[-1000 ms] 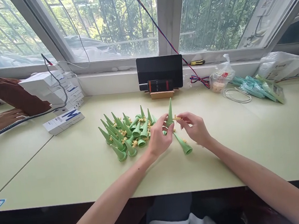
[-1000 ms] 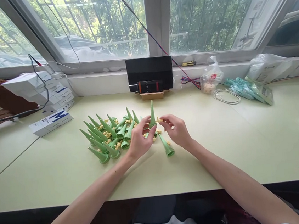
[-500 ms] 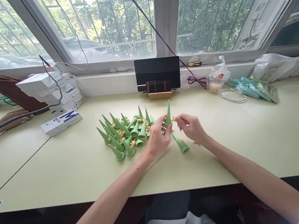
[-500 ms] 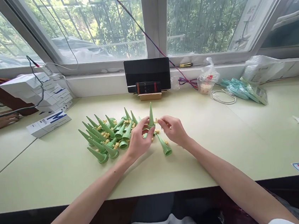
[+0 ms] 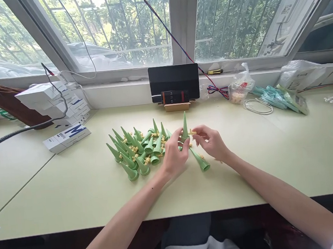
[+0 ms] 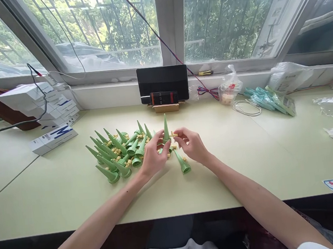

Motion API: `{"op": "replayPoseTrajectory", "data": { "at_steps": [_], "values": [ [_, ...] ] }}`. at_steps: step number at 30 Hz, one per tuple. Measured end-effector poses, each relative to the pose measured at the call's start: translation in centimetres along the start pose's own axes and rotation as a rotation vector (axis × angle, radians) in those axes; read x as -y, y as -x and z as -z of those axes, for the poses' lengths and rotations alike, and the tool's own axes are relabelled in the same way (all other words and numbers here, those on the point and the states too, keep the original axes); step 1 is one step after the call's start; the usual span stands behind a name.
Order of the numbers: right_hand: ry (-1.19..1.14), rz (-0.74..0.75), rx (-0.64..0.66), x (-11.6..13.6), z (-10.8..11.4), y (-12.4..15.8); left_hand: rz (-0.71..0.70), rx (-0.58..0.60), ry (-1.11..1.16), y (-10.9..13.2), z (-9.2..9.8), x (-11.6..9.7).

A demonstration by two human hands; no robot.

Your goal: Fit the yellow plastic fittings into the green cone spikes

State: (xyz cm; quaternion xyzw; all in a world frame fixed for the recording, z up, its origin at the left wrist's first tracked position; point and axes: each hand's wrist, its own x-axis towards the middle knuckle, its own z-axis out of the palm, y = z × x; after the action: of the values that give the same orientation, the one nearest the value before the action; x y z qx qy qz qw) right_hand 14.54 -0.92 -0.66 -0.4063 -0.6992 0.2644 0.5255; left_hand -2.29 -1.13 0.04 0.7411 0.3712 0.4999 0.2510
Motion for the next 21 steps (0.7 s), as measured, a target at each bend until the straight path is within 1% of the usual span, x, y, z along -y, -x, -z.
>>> {"op": "replayPoseTrajectory", "data": {
  "at_steps": [5,14,21],
  "values": [
    [0.014,-0.01,-0.001,0.16,0.11,-0.06,0.008,0.01,-0.002,0.17,-0.02,-0.05],
    [0.039,0.021,-0.033,-0.1,0.12,-0.1,0.014,0.007,0.005,0.1,-0.16,-0.03],
    [0.017,-0.01,-0.037,-0.05,0.08,0.08,0.009,0.013,0.011,0.05,-0.12,-0.19]
  ]
}}
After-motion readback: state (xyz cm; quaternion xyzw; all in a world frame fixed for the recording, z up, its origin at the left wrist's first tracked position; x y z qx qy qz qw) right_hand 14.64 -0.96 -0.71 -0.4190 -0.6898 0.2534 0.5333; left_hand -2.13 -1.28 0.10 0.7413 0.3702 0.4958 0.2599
